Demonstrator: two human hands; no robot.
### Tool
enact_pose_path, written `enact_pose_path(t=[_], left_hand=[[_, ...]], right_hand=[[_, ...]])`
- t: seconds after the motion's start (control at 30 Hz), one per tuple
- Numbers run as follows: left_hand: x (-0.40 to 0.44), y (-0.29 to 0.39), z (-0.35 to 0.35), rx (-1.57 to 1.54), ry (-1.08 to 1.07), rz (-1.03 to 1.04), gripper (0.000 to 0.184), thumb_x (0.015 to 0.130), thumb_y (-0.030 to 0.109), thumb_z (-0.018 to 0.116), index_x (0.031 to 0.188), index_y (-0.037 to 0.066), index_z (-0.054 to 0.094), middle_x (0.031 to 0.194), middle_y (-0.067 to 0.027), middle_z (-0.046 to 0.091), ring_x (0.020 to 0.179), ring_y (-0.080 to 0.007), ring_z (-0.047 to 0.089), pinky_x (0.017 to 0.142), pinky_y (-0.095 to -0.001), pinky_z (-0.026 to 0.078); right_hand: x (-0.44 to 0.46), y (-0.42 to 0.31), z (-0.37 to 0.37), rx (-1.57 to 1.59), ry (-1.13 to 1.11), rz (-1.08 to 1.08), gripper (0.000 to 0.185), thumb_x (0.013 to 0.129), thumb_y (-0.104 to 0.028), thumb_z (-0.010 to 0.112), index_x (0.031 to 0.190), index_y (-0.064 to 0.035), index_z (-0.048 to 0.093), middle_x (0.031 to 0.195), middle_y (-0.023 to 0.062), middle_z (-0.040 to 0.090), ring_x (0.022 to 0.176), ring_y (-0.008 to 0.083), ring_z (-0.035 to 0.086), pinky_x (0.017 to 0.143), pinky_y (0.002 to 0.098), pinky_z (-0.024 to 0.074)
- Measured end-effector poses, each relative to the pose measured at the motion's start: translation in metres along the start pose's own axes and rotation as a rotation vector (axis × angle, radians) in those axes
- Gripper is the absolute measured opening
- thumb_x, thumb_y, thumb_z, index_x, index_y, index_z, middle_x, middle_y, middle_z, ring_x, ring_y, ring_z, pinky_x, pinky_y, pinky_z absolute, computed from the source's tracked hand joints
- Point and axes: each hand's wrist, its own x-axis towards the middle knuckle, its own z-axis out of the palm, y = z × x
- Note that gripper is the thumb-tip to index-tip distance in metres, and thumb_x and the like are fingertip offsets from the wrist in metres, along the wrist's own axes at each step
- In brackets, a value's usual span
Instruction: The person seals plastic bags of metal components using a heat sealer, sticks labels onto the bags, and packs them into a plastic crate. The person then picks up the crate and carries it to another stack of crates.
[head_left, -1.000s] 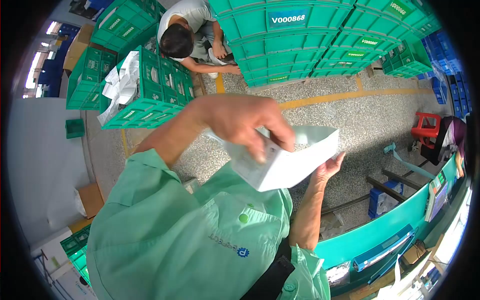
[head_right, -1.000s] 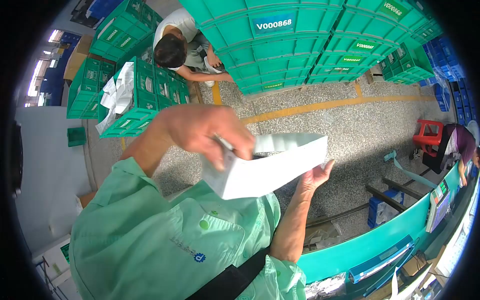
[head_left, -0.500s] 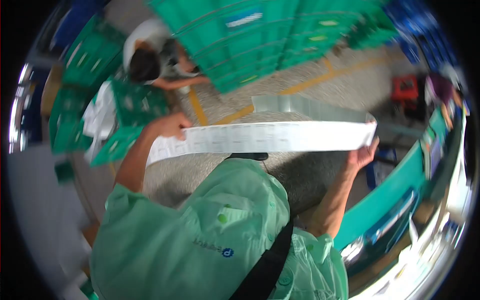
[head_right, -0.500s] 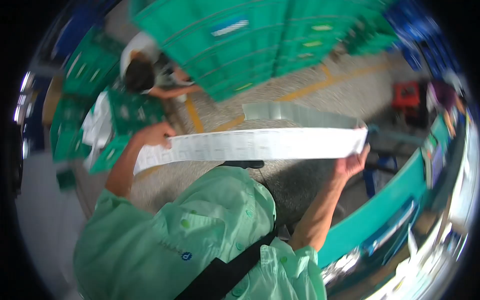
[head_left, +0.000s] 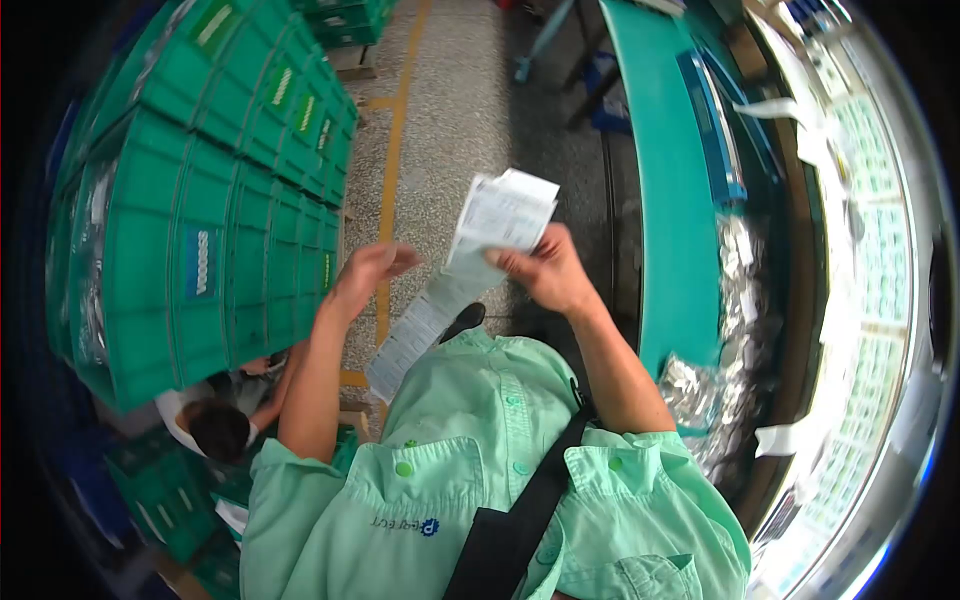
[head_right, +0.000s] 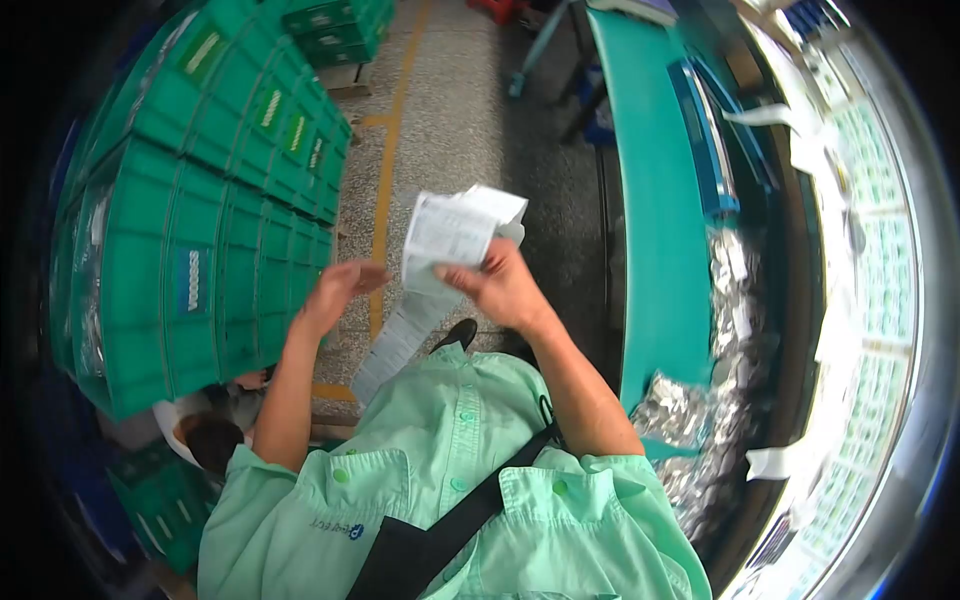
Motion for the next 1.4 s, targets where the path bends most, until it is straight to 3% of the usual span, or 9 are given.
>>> enact_pose_path(t=[0.17,0.4,0.5,0.6,0.67,0.77,0.9,1.03,1.4], left_hand=[[0.084,0.078,0.108,-0.558,-0.634,-0.206,0.063,0.096,0.040,0.057,0.135,-0.009,0.048,0.129,-0.0196,0.061,0.115,-0.0295,0.062,0.104,-0.0435,0.044],[0.145,0.043,0.197,-0.332,-0.696,-0.609,0.047,0.089,0.023,0.069,0.122,-0.009,0.057,0.110,-0.0166,0.068,0.099,-0.0245,0.069,0.090,-0.0368,0.055],[0.155,0.037,0.225,-0.077,-0.776,-0.655,0.044,0.084,0.010,0.069,0.122,-0.009,0.057,0.110,-0.0166,0.068,0.097,-0.0236,0.069,0.090,-0.0358,0.056],[0.162,0.037,0.247,-0.058,-0.878,-0.509,0.053,0.076,0.006,0.073,0.124,-0.006,0.056,0.111,-0.0154,0.068,0.101,-0.0226,0.068,0.093,-0.0352,0.055],[0.164,0.043,0.261,-0.031,-0.912,-0.410,0.063,0.068,0.006,0.079,0.126,-0.003,0.055,0.114,-0.0133,0.068,0.105,-0.0205,0.067,0.095,-0.0344,0.052],[0.157,0.057,0.277,0.193,-1.045,-0.283,0.067,0.065,0.007,0.081,0.126,-0.002,0.056,0.115,-0.0111,0.069,0.104,-0.0187,0.066,0.095,-0.0337,0.051],[0.133,0.049,0.286,0.411,-1.102,-0.396,0.060,0.063,0.005,0.081,0.119,-0.001,0.062,0.110,-0.0085,0.070,0.104,-0.0157,0.065,0.094,-0.0328,0.051],[0.100,0.032,0.298,0.638,-1.045,-0.419,0.047,0.065,-0.007,0.073,0.112,-0.002,0.068,0.106,-0.0079,0.071,0.098,-0.0163,0.065,0.092,-0.0330,0.051],[0.067,0.005,0.347,0.391,-1.071,-0.438,0.059,0.068,0.002,0.077,0.125,-0.004,0.061,0.111,-0.0088,0.069,0.104,-0.0187,0.063,0.098,-0.0353,0.048]], right_hand=[[-0.050,0.015,0.005,-0.223,-0.004,0.047,0.041,0.083,0.001,0.067,0.123,-0.0058,0.062,0.118,0.0134,0.066,0.111,0.0274,0.063,0.095,0.0391,0.0497],[-0.105,0.063,-0.005,-0.785,0.172,-0.016,0.057,0.070,-0.003,0.067,0.126,-0.0116,0.058,0.117,0.0159,0.063,0.111,0.0376,0.059,0.093,0.0457,0.0492],[-0.113,0.074,-0.009,-0.866,0.329,-0.147,0.053,0.071,-0.005,0.066,0.123,-0.0118,0.058,0.115,0.0143,0.064,0.109,0.0368,0.060,0.094,0.0472,0.0473],[-0.124,0.103,-0.014,-0.946,0.214,0.113,0.047,0.073,-0.006,0.065,0.120,-0.0105,0.063,0.115,0.0142,0.065,0.110,0.0351,0.060,0.097,0.0469,0.0455],[-0.132,0.099,-0.028,-0.789,0.091,0.406,0.048,0.072,-0.004,0.067,0.120,-0.0069,0.065,0.119,0.0181,0.065,0.113,0.0328,0.060,0.099,0.0465,0.0445],[-0.165,0.100,-0.064,-0.270,0.312,0.406,0.058,0.070,0.000,0.066,0.128,-0.0025,0.059,0.128,0.0181,0.062,0.120,0.0299,0.058,0.105,0.0450,0.0419],[-0.213,0.065,-0.093,1.041,0.506,-0.162,0.077,0.069,-0.002,0.070,0.141,0.0027,0.043,0.140,0.0180,0.052,0.134,0.0304,0.046,0.116,0.0456,0.0302],[-0.228,0.041,-0.114,1.098,0.707,-0.245,0.065,0.083,-0.019,0.069,0.137,0.0063,0.046,0.133,0.0208,0.057,0.125,0.0322,0.054,0.109,0.0464,0.0406],[-0.279,0.034,-0.120,0.900,1.202,-0.172,0.033,0.084,-0.003,0.073,0.114,0.0037,0.063,0.106,0.0128,0.070,0.095,0.0213,0.068,0.088,0.0370,0.0554]])
